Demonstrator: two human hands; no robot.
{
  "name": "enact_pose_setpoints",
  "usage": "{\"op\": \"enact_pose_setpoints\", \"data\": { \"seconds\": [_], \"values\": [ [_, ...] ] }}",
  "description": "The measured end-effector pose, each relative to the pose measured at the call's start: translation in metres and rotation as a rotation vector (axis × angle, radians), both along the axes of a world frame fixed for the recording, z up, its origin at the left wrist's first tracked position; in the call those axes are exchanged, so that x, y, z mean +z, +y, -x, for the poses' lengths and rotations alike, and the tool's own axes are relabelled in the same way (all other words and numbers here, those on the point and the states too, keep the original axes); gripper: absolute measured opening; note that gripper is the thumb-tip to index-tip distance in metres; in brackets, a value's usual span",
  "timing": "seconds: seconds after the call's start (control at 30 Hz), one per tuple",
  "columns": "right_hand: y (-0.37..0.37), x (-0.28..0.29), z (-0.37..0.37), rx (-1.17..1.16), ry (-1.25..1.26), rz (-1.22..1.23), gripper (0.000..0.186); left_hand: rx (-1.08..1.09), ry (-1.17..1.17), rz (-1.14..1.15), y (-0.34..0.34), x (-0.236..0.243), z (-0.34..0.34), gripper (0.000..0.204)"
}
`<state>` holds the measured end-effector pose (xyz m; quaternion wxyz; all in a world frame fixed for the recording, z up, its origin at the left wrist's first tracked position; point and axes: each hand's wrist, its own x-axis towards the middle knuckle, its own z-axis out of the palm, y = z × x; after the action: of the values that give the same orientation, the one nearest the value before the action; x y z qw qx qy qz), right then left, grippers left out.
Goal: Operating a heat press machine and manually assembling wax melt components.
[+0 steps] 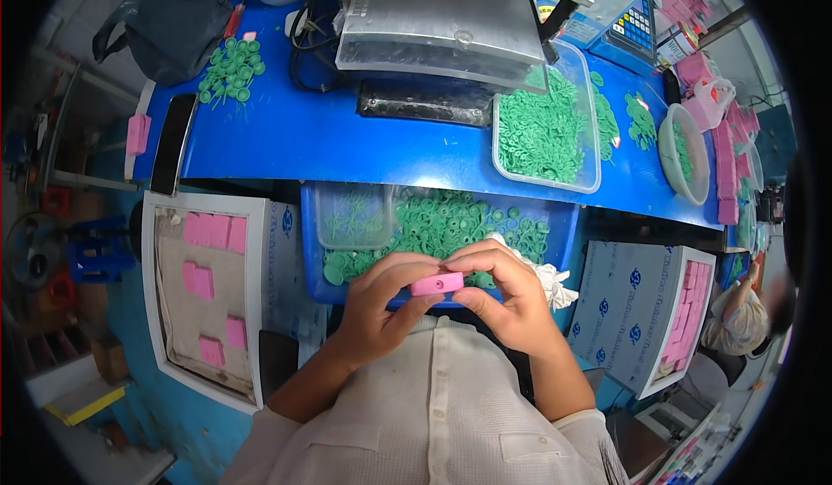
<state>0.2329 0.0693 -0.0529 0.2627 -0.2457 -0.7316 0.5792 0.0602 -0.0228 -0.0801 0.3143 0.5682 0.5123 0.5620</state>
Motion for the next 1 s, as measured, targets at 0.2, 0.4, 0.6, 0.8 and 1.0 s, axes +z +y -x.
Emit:
{"op": "enact_pose_setpoints", "data": {
  "seconds": [0.2, 0.4, 0.6, 0.8, 1.0],
  "values": [
    [-0.016, 0.017, 0.013, 0.012, -0.229, -0.477, 0.073, 0.149, -0.319, 0.409, -0.002, 0.005, -0.015, 0.015],
    [-0.011, 0.014, 0.003, -0.031, -0.204, -0.625, 0.083, -0.160, -0.679, 0.475, 0.029, 0.014, 0.000, 0.015],
    [-0.008, 0.022, -0.015, -0.150, -0.218, -0.647, 0.082, -0.385, -0.600, 0.453, 0.053, 0.036, 0.015, 0.027],
    [-0.018, 0.017, -0.035, -0.219, -0.143, -0.402, 0.082, -0.129, -0.780, 0.187, 0.115, 0.077, 0.061, 0.064],
    [-0.015, 0.025, -0.055, -0.292, -0.066, -0.322, 0.080, -0.019, -0.803, 0.187, 0.118, 0.076, 0.074, 0.032]
  ]
}}
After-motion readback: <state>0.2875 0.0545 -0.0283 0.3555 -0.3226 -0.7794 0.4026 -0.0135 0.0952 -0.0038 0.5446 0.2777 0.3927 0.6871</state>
